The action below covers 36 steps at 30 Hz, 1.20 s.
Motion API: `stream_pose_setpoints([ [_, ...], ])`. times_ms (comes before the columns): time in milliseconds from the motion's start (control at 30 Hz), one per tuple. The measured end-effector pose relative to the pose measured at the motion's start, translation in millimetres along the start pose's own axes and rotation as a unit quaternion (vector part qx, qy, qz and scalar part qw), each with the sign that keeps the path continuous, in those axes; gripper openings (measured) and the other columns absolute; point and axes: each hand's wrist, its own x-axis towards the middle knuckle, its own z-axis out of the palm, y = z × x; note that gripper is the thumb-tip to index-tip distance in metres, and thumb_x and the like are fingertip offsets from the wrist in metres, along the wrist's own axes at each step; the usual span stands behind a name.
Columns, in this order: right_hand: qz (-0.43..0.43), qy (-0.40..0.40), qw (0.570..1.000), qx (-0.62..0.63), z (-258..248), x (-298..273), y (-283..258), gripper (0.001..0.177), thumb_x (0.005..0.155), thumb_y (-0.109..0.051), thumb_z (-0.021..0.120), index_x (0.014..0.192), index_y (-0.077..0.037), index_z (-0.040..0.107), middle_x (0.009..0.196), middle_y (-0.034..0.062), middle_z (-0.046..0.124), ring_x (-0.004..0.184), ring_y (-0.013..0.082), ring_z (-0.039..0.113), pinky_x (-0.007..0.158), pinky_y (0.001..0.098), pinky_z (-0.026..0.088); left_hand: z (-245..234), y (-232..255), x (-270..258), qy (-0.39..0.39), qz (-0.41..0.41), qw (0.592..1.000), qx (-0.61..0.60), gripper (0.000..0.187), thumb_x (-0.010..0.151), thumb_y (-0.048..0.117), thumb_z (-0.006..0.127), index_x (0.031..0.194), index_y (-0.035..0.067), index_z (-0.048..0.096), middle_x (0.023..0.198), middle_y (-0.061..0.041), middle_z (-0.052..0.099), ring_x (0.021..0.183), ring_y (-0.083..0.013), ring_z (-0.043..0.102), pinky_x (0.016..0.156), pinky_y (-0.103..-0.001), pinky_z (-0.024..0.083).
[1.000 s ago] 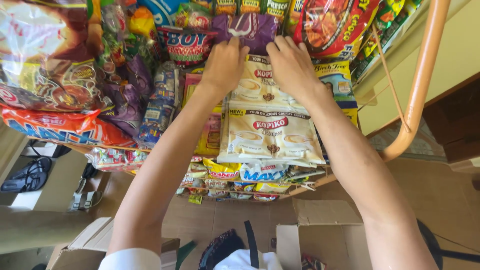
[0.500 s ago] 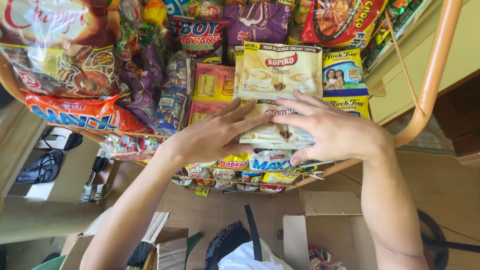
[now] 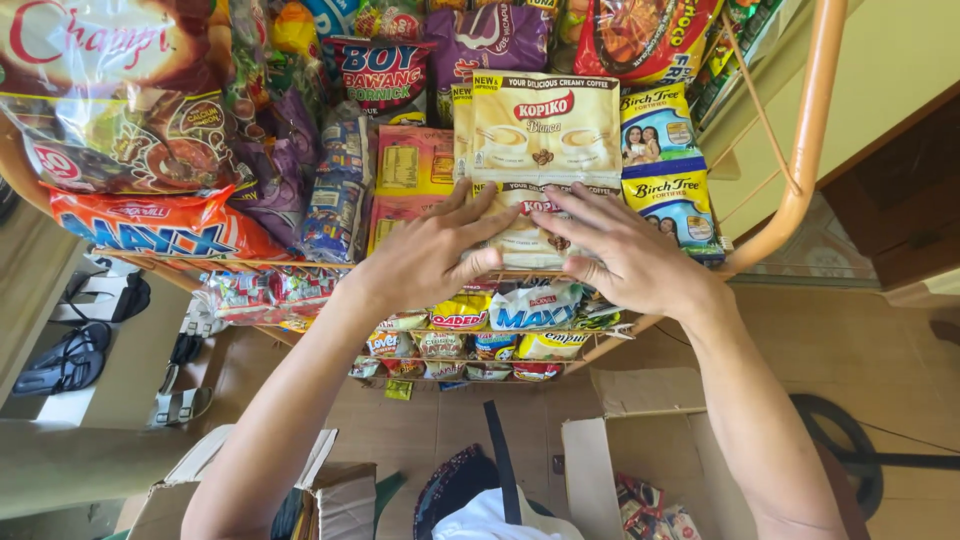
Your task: Organizing and stocking various snack and coffee sachets onto a wire metal rack from cardboard boxes.
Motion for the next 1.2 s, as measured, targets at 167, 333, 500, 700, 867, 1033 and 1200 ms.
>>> stream_pose_setpoints([
  [167, 0.048, -0.003, 0.997, 0.056, 6.6, 0.1, 3.2, 0.052, 0.106, -0.037, 0.04, 0.155, -0.022, 0.048, 0.167, 0.0091, 0.035, 0.154, 0.0331, 0.029, 0.124, 0.0486, 0.023, 16.7, 1.8, -0.9, 0.044, -0.023, 0.999, 0.014, 0.059, 0.108, 0.05, 0.043, 0.154, 0.014, 0.048, 0.158, -0.028, 0.04, 0.147, -0.0477, 0.036, 0.115, -0.058, 0.039],
  [333, 0.059, -0.022, 0.996, 0.057, -0.9, 9.6, 7.1, 0.051, 0.105, -0.034, 0.047, 0.154, -0.019, 0.047, 0.165, 0.0125, 0.035, 0.152, 0.0351, 0.028, 0.121, 0.0502, 0.021, -19.4, 12.2, 22.6, -0.074, -0.091, 0.993, 0.031, 0.067, 0.095, 0.06, 0.049, 0.148, 0.02, 0.05, 0.155, -0.017, 0.046, 0.145, -0.0371, 0.04, 0.119, -0.055, 0.034],
  [500, 0.026, -0.06, 0.997, 0.045, -3.4, 13.9, 2.8, 0.053, 0.103, -0.036, 0.049, 0.154, -0.019, 0.05, 0.16, 0.0119, 0.042, 0.153, 0.0323, 0.032, 0.123, 0.049, 0.024, 10.7, -30.1, 74.0, 0.04, -0.113, 0.991, 0.056, 0.074, 0.103, 0.064, 0.037, 0.161, 0.017, 0.032, 0.168, -0.021, 0.022, 0.157, -0.0415, 0.012, 0.122, -0.065, 0.015],
  [700, 0.084, -0.01, 0.996, -0.04, -1.5, 10.3, -6.7, 0.055, 0.101, -0.043, 0.052, 0.149, -0.016, 0.054, 0.164, 0.0134, 0.035, 0.153, 0.0408, 0.021, 0.118, 0.0592, 0.017, 40.2, -48.8, 105.4, -0.041, -0.143, 0.982, 0.116, 0.103, 0.094, 0.084, 0.036, 0.164, 0.012, 0.014, 0.167, -0.029, -0.003, 0.153, -0.0478, -0.009, 0.121, -0.066, 0.005],
  [867, 0.134, -0.004, 0.991, 0.018, 6.5, 7.6, 1.2, 0.061, 0.097, -0.057, 0.056, 0.145, -0.019, 0.057, 0.168, 0.0179, 0.026, 0.153, 0.0482, 0.018, 0.12, 0.0566, 0.023, -0.7, -5.2, 104.3, -0.095, -0.182, 0.966, 0.16, 0.103, 0.081, 0.086, 0.043, 0.161, 0.024, 0.022, 0.164, -0.029, 0.007, 0.151, -0.0484, 0.002, 0.115, -0.068, 0.015],
  [1033, 0.141, -0.008, 0.989, 0.044, -2.4, 13.3, -8.9, 0.064, 0.093, -0.06, 0.055, 0.149, -0.028, 0.054, 0.167, 0.0175, 0.027, 0.151, 0.0497, 0.02, 0.119, 0.0572, 0.023, 10.5, -30.0, 131.2, -0.054, -0.191, 0.953, 0.231, 0.095, 0.095, 0.084, 0.039, 0.161, 0.017, 0.041, 0.163, -0.02, 0.037, 0.151, -0.0403, 0.034, 0.119, -0.062, 0.033],
  [1200, 0.147, -0.002, 0.989, 0.024, 0.0, 10.5, -7.5, 0.063, 0.092, -0.063, 0.056, 0.148, -0.032, 0.056, 0.164, 0.0188, 0.033, 0.151, 0.0486, 0.021, 0.119, 0.0557, 0.024, 49.0, -73.0, 167.0, 0.102, 0.015, 0.956, 0.275, 0.082, 0.097, 0.075, 0.045, 0.154, 0.016, 0.044, 0.156, -0.016, 0.043, 0.141, -0.0385, 0.039, 0.112, -0.065, 0.029],
])
